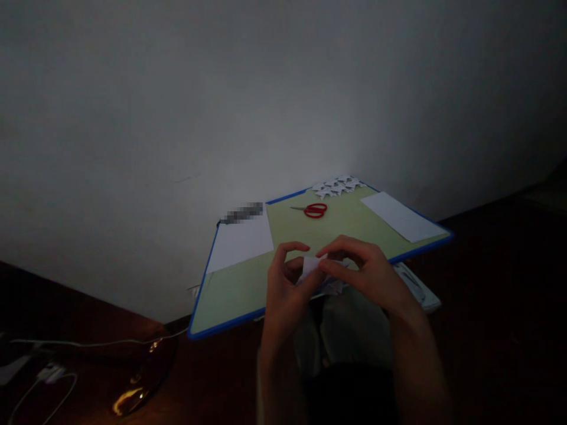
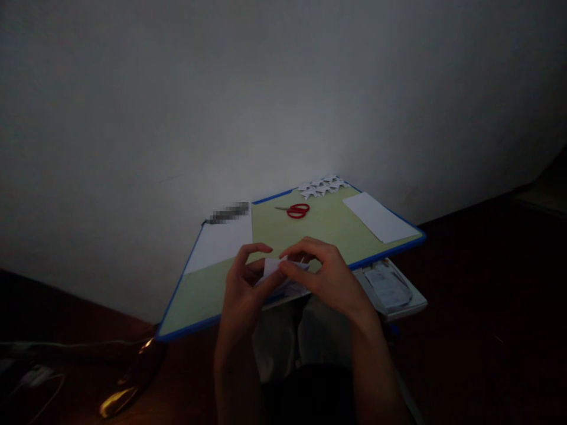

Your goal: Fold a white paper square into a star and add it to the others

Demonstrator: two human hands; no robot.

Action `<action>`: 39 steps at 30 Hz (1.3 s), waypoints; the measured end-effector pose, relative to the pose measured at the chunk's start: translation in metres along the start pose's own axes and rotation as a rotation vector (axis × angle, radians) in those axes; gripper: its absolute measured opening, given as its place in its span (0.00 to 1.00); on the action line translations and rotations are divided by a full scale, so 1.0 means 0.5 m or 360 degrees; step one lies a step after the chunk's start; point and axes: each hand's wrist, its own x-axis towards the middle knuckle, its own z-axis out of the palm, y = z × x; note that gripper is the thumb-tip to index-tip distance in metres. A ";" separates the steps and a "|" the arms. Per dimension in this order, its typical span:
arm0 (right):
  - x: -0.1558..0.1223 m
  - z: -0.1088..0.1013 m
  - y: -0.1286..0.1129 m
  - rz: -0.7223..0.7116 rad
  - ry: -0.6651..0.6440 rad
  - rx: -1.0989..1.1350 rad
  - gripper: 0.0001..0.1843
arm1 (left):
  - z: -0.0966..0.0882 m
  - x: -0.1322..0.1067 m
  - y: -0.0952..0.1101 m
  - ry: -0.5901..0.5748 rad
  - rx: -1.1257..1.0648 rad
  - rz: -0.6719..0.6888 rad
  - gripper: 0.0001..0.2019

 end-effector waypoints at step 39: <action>0.008 0.034 0.003 0.0018 0.0375 0.0125 0.09 | -0.004 0.013 -0.026 0.0101 0.0046 -0.0005 0.12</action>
